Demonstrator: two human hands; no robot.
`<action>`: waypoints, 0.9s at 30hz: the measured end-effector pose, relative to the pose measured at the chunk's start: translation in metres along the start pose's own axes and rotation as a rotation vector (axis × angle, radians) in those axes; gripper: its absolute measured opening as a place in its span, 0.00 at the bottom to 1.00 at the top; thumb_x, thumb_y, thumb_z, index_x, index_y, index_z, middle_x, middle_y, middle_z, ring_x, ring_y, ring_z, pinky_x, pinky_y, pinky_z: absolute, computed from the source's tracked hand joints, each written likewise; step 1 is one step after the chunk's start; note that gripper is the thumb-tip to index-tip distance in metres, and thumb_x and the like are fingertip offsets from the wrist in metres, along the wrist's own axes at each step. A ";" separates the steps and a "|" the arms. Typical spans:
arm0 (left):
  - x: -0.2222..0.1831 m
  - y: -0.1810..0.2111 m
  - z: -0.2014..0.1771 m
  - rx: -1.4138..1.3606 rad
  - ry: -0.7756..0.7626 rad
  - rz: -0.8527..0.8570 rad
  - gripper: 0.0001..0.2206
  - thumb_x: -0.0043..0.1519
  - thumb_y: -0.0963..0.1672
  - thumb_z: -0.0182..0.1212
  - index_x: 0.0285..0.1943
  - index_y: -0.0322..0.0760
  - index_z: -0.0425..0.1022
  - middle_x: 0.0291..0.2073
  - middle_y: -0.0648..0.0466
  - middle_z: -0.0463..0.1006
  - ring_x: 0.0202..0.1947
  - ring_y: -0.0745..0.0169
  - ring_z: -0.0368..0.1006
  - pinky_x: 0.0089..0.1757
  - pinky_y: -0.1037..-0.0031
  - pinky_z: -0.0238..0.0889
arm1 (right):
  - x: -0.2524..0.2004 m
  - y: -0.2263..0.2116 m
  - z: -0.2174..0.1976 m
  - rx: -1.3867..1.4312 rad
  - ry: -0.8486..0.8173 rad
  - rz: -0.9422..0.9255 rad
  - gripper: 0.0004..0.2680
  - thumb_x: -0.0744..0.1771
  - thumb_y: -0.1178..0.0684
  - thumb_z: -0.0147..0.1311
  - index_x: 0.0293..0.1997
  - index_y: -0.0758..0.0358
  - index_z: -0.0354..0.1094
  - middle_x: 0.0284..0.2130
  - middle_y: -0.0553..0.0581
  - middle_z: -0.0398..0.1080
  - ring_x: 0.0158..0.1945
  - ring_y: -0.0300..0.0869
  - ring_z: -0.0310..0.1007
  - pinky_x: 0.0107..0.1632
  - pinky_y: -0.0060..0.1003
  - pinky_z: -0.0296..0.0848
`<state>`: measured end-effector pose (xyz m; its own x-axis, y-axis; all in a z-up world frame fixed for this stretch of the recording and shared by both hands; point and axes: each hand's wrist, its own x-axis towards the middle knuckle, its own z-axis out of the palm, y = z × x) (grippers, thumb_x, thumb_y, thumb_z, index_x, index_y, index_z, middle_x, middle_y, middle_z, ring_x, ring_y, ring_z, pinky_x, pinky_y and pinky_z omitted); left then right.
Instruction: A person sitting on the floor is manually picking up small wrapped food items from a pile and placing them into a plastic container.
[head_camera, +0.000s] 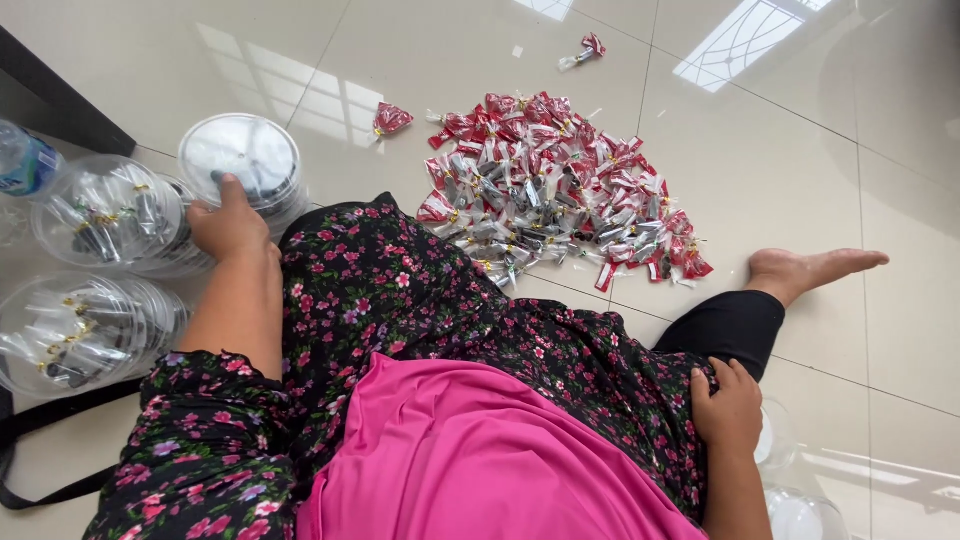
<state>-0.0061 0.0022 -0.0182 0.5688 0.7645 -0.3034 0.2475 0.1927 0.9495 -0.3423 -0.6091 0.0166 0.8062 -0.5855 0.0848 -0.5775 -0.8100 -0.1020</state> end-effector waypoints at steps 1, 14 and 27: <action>0.002 -0.001 -0.001 0.001 -0.002 -0.005 0.26 0.61 0.49 0.61 0.64 0.29 0.63 0.52 0.47 0.79 0.47 0.66 0.83 0.45 0.83 0.79 | 0.000 0.000 -0.001 -0.005 0.000 0.001 0.17 0.68 0.42 0.52 0.59 0.59 0.75 0.63 0.65 0.69 0.65 0.58 0.66 0.61 0.51 0.67; 0.060 -0.101 -0.027 0.352 0.051 0.173 0.29 0.65 0.52 0.74 0.61 0.33 0.59 0.54 0.39 0.68 0.50 0.53 0.76 0.49 0.66 0.73 | 0.003 0.014 0.015 0.032 0.072 -0.019 0.17 0.66 0.42 0.54 0.55 0.60 0.76 0.60 0.65 0.70 0.62 0.59 0.67 0.61 0.49 0.66; -0.168 -0.002 -0.076 1.388 -0.578 1.331 0.46 0.58 0.61 0.51 0.84 0.32 0.67 0.76 0.25 0.54 0.59 0.18 0.65 0.48 0.42 0.69 | 0.012 -0.009 0.008 0.077 0.134 0.025 0.14 0.65 0.45 0.54 0.48 0.62 0.77 0.53 0.58 0.73 0.57 0.53 0.68 0.57 0.45 0.68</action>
<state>-0.1618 -0.0793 0.0372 0.9405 -0.3046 0.1507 -0.3004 -0.9525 -0.0503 -0.3266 -0.6083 0.0110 0.7645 -0.6086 0.2125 -0.5814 -0.7933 -0.1805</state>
